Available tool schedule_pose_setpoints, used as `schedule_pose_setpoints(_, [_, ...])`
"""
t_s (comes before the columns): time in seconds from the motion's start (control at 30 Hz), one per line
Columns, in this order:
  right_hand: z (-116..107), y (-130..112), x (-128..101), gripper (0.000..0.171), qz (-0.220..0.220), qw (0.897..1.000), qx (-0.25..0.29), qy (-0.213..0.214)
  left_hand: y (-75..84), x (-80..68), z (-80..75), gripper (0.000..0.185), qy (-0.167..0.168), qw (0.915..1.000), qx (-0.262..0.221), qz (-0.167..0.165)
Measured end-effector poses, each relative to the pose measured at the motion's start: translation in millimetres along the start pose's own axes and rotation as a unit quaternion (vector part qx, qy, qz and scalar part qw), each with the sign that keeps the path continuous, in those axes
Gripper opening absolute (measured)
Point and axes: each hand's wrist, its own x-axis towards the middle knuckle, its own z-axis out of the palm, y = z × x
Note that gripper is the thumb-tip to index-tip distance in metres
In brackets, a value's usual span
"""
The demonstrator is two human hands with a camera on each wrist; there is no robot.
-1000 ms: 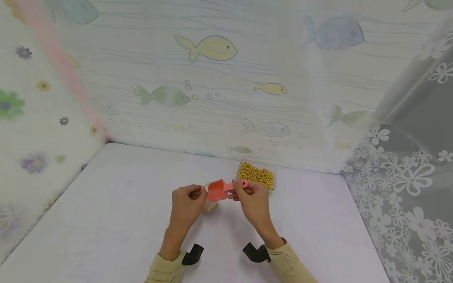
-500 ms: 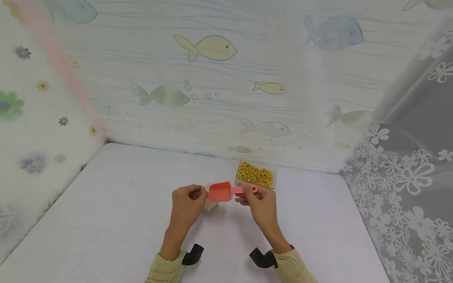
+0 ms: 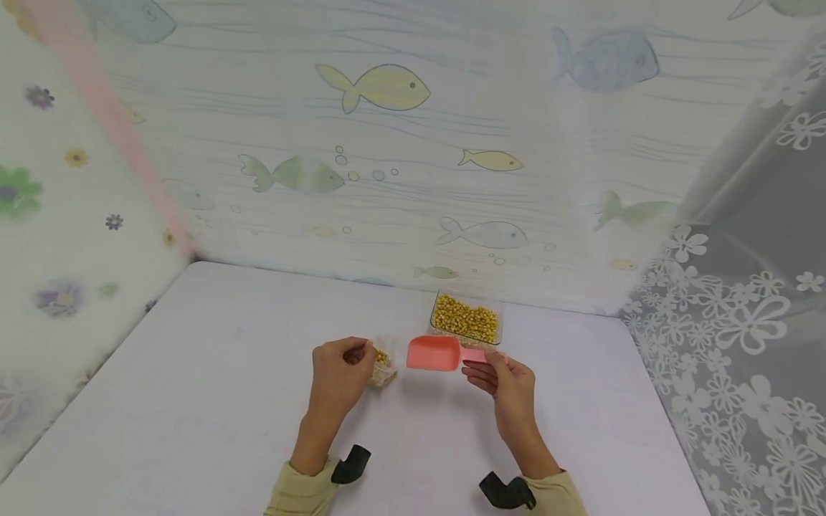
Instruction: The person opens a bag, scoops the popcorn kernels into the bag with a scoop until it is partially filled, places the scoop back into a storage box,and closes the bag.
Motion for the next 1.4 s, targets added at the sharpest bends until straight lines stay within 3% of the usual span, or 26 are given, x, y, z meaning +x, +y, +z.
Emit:
schedule_pose_setpoints(0.17, [-16.9,1.0,4.6,0.033,-0.007,0.999,0.033,0.012,-0.5,0.5,-2.5,0.013,0.003,1.0,0.003,-0.001])
schedule_pose_setpoints(0.3, [-27.3,2.0,15.8,0.028,-0.024,0.998,0.037,0.048,-1.7,1.3,-3.5,0.013,0.002,1.0,0.002,-0.003])
schedule_pose_setpoints(0.5, [-41.0,5.2,43.0,0.024,-0.068,0.989,0.007,0.132,-2.6,2.6,-4.8,0.012,0.003,1.0,0.002,-0.006])
schedule_pose_setpoints(0.63, [-47.1,5.8,60.4,0.029,-0.115,0.979,-0.025,0.165,-2.8,2.7,-5.0,0.012,0.002,1.0,0.0,-0.007])
schedule_pose_setpoints(0.83, [-46.2,0.3,75.3,0.037,-0.145,0.969,-0.112,0.168,-3.5,2.8,-4.1,0.013,0.002,1.0,-0.003,-0.003])
schedule_pose_setpoints(1.1, [-27.2,-5.5,82.9,0.035,-0.157,0.949,-0.246,0.122,-2.3,3.7,-3.8,0.013,0.003,0.9999,-0.012,-0.006])
schedule_pose_setpoints(1.4, [-26.6,4.7,88.7,0.039,-0.042,0.976,-0.187,0.104,-2.9,0.7,-1.3,0.013,-0.002,0.9998,-0.018,-0.012])
